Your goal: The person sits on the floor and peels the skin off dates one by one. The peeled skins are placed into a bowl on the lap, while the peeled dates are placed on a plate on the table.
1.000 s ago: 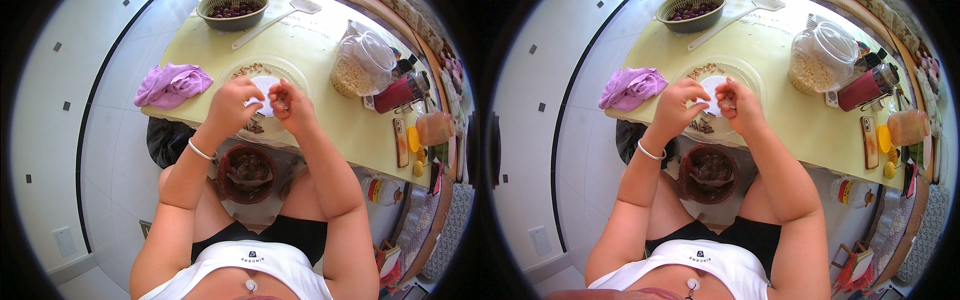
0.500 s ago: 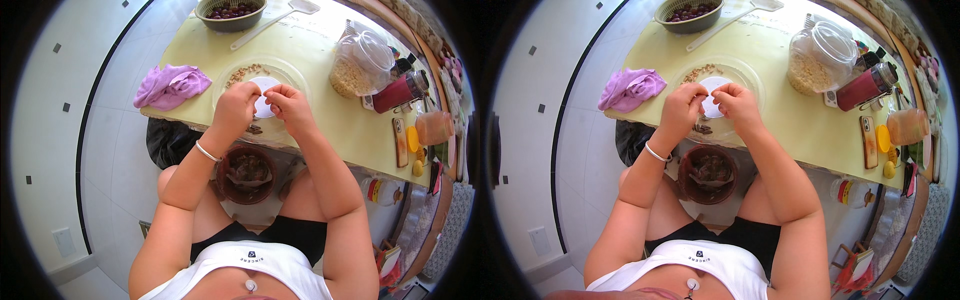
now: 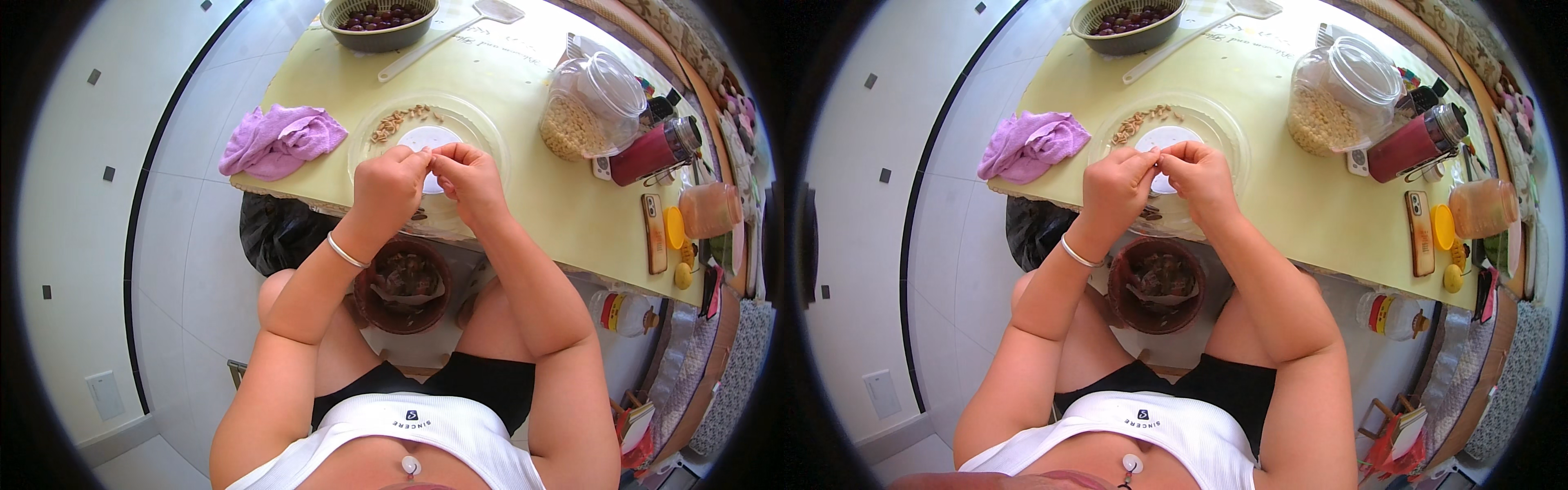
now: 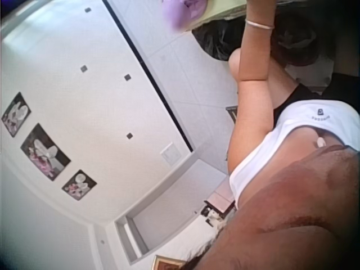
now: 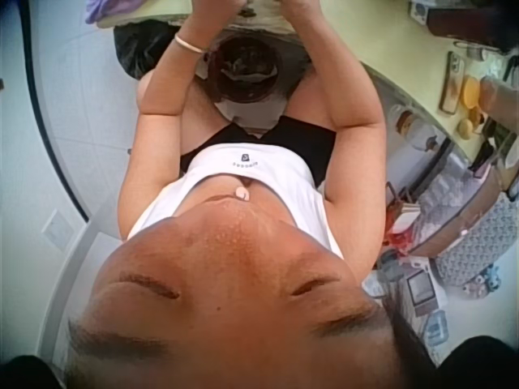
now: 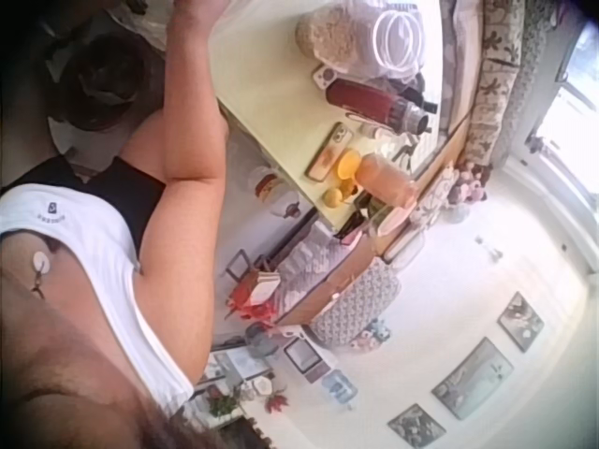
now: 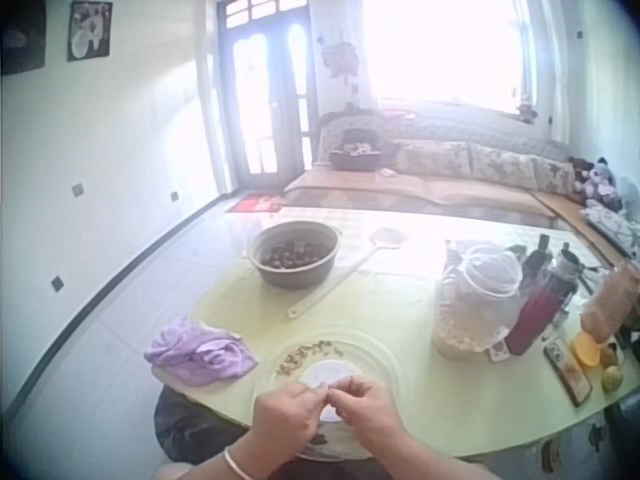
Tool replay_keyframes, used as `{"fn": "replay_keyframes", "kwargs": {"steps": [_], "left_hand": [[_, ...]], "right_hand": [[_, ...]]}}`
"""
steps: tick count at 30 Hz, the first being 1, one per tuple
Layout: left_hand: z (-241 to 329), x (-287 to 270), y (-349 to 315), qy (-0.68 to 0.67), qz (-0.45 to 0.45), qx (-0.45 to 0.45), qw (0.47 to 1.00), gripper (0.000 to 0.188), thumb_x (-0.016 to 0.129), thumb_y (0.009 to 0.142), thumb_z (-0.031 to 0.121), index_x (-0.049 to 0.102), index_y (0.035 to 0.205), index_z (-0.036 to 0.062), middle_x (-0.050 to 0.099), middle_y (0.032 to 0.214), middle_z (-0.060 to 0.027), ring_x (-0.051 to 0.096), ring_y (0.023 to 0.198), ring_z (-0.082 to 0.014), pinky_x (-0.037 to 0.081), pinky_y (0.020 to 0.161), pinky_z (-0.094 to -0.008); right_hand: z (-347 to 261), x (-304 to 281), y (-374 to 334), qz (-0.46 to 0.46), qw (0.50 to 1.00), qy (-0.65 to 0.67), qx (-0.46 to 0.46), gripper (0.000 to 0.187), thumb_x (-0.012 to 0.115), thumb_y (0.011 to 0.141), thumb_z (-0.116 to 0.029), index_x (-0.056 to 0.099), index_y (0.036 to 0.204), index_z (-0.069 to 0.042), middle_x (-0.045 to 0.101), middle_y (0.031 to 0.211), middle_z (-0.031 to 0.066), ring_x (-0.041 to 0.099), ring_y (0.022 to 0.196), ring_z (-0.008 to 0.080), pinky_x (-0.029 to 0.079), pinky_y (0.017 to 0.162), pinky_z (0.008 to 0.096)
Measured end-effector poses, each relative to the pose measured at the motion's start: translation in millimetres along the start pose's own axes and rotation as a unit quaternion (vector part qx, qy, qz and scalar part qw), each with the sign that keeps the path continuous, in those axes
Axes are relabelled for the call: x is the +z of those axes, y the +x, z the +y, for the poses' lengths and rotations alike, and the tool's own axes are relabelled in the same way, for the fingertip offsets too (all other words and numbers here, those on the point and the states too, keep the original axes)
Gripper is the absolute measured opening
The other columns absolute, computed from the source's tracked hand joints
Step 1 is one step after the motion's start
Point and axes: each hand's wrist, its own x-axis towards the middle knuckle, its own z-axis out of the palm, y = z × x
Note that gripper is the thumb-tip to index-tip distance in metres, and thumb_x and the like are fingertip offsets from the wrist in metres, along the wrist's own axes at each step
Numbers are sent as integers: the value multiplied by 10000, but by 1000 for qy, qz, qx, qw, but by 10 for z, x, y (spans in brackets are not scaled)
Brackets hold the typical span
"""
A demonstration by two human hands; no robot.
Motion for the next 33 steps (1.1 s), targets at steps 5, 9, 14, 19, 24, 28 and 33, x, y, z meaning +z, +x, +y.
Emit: {"fn": "replay_keyframes", "kwargs": {"steps": [5,9,14,19,24,28,33], "left_hand": [[4,-13,9,-38,0,6,999,192,723,711,13,709,902,33,652,761,-126,635,676,-280,513,580,-334],[0,-28,6,-82,4,-17,997,190,719,728,-6,705,916,15,662,756,-122,647,640,-215,509,547,-299],[-36,-132,65,-415,-64,-250,873,165,684,782,-60,694,940,-14,686,773,-85,643,624,-111,516,533,-219],[-70,-85,47,-459,-58,-269,845,188,679,784,-76,677,960,-11,686,778,-83,652,628,-119,535,554,-208],[-95,-49,43,-520,-42,-303,798,166,692,781,-51,664,935,4,686,781,-91,660,626,-137,541,555,-216],[-155,-79,84,-549,-81,-357,751,138,681,800,-16,646,931,6,683,794,-100,662,621,-153,544,561,-230],[-218,-34,67,-563,-92,-334,750,127,644,826,-8,598,944,3,675,824,-112,662,632,-158,546,590,-239]], "right_hand": [[103,-1,59,18,982,-152,-111,71,653,783,-65,614,760,-10,599,694,18,486,596,57,387,518,231],[44,6,68,0,988,-128,-83,60,631,764,-45,592,722,-25,572,663,9,463,573,54,363,507,224],[-33,-70,93,-75,996,33,27,65,616,766,-34,561,731,-31,540,635,0,417,511,50,297,457,211],[-71,-48,66,-70,997,37,21,81,639,771,-37,559,754,-37,527,623,-11,404,493,47,273,441,208],[-65,-47,51,-63,997,39,12,91,652,777,-44,564,756,-43,542,640,-11,412,501,45,280,443,207],[-71,-57,39,-53,998,18,3,83,645,777,-47,566,750,-46,549,655,-11,423,519,42,290,452,206],[-112,-6,-2,-34,998,-40,-21,62,621,768,-36,560,763,-48,543,657,-11,433,535,42,300,458,204]]}}
